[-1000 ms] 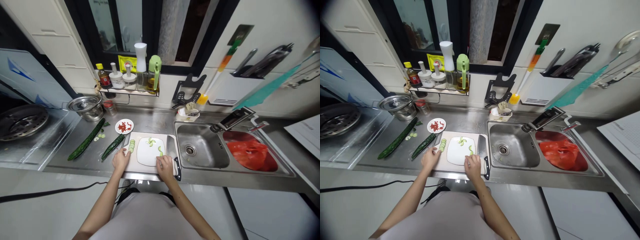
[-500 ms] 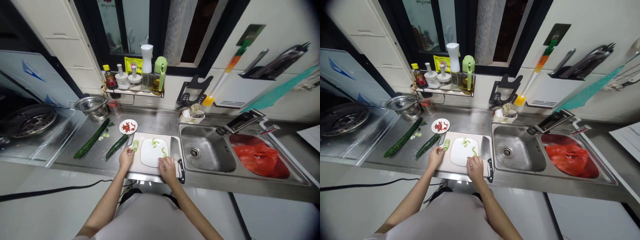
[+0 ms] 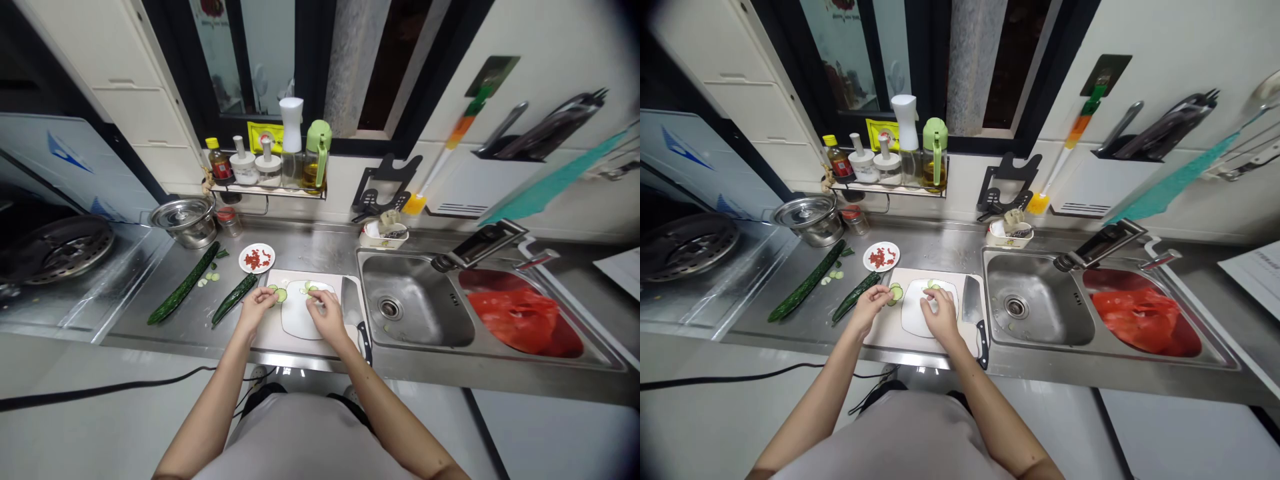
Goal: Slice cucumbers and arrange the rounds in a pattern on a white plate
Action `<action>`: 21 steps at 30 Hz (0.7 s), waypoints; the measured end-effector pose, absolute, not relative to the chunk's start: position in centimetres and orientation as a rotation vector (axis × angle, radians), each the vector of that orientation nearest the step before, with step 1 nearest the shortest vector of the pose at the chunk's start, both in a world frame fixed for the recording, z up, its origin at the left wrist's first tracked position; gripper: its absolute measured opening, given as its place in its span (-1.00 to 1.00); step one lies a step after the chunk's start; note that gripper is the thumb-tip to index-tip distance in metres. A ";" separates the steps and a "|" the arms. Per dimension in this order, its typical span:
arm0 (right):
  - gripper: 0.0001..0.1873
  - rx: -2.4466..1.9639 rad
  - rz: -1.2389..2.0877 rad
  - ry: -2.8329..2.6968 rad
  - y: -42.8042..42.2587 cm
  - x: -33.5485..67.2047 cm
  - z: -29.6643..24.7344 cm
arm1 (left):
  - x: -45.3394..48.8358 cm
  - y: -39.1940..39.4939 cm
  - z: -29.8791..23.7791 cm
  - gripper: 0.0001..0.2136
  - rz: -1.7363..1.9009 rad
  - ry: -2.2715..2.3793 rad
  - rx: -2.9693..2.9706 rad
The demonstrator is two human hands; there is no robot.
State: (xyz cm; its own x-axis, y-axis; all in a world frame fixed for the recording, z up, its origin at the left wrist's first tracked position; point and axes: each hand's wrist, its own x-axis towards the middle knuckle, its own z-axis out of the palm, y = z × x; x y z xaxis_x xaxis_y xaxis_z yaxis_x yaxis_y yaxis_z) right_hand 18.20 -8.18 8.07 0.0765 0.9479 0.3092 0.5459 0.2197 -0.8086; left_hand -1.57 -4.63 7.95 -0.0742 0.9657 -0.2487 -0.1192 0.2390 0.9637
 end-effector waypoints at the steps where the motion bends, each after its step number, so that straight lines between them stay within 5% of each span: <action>1: -0.80 -1.429 0.614 -1.580 -7.6 17.9 8.5 | -1.2 -4.7 8.5 -0.60 1.134 1.272 0.920; 10: -0.85 -1.296 0.771 -1.564 -5.3 16.8 10.4 | 1.2 -4.9 10.4 -0.65 1.150 1.156 1.039; 21: -0.85 -1.185 0.707 -1.503 -5.4 17.5 11.8 | 2.7 -5.0 12.2 -0.53 0.839 0.896 0.485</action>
